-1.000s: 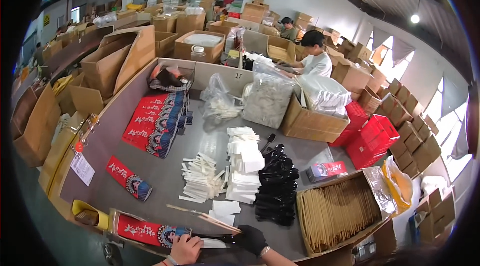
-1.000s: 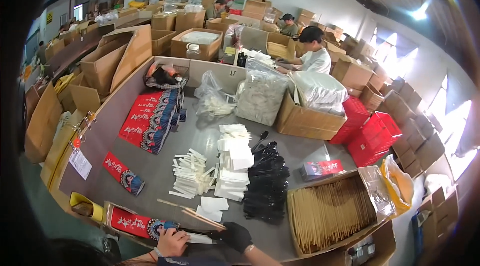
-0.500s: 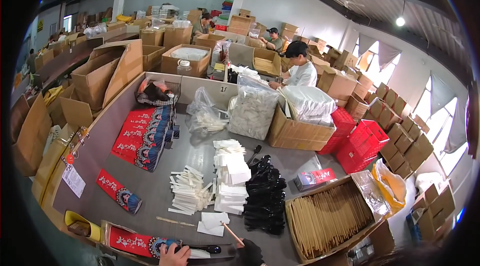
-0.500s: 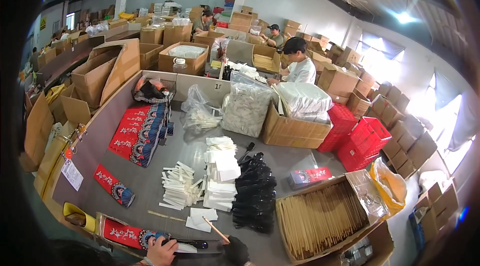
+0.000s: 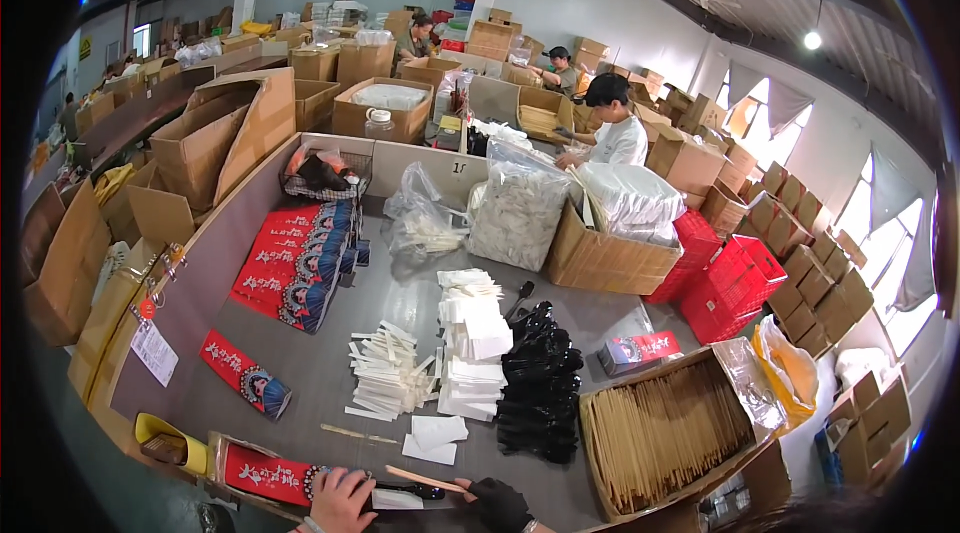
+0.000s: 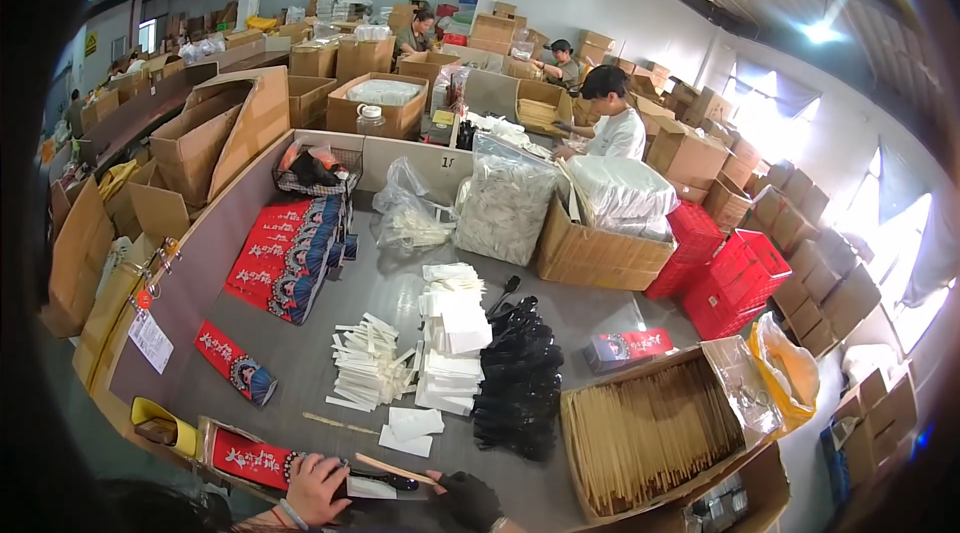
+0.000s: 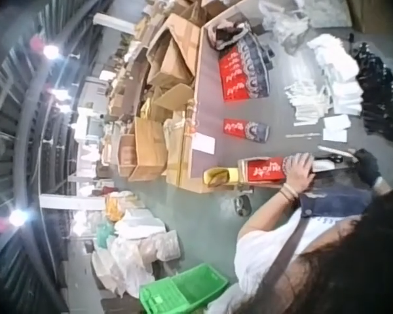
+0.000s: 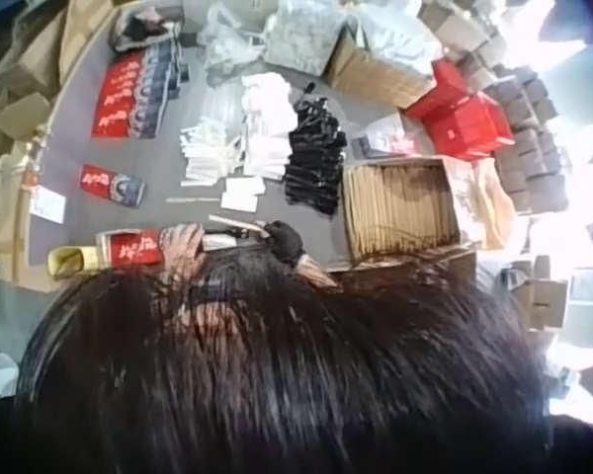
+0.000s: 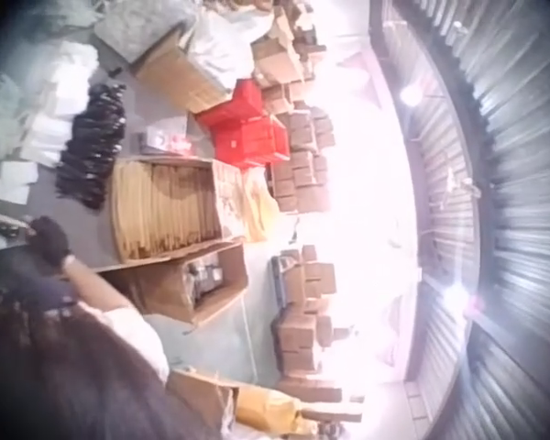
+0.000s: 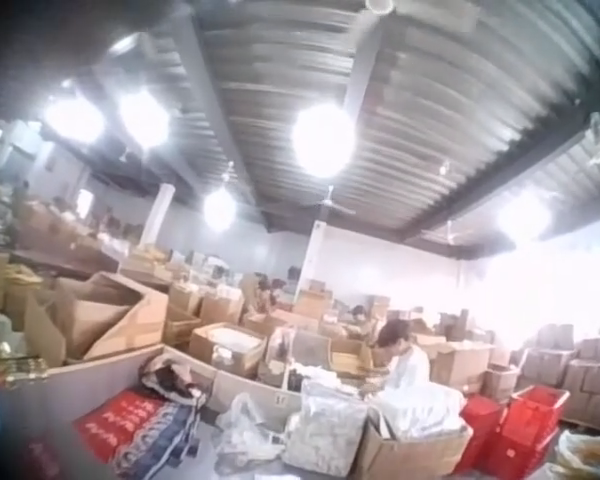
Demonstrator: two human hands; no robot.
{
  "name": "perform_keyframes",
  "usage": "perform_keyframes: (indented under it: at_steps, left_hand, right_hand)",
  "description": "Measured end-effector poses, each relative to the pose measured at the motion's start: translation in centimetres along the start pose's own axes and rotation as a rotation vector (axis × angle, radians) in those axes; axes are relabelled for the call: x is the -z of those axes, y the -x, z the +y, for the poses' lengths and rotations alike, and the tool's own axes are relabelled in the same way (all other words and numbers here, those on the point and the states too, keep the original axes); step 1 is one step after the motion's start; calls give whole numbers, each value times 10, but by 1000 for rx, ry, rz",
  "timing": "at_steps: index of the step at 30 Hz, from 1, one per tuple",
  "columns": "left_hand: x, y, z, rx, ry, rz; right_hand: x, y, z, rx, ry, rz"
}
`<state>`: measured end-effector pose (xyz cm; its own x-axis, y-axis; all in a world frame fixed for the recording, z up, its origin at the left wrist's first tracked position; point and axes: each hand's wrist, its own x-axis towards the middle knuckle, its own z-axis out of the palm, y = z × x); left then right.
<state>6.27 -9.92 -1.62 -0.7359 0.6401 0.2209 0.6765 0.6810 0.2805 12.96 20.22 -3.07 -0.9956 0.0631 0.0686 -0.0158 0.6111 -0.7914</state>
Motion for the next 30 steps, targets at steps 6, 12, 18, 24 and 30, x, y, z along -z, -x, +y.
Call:
perform_keyframes:
  at_steps: [6, 12, 18, 24, 30]
  left_hand:
    - [9, -5, -19, 22, 22, -123]
    - [7, -17, -22, -29, 125, -119]
    - [-1, -34, 4, -136, 108, -59]
    - [-18, -42, 28, -86, 113, -65]
    - [-7, -42, 21, -87, 59, -174]
  right_hand:
    - [20, -10, -3, 92, 484, -356]
    - [14, -21, 2, 151, 585, -379]
    - [-12, -30, -5, 313, 493, -388]
    - [-61, -19, -6, 275, 58, -313]
    - [-13, -18, -13, -75, 198, -286]
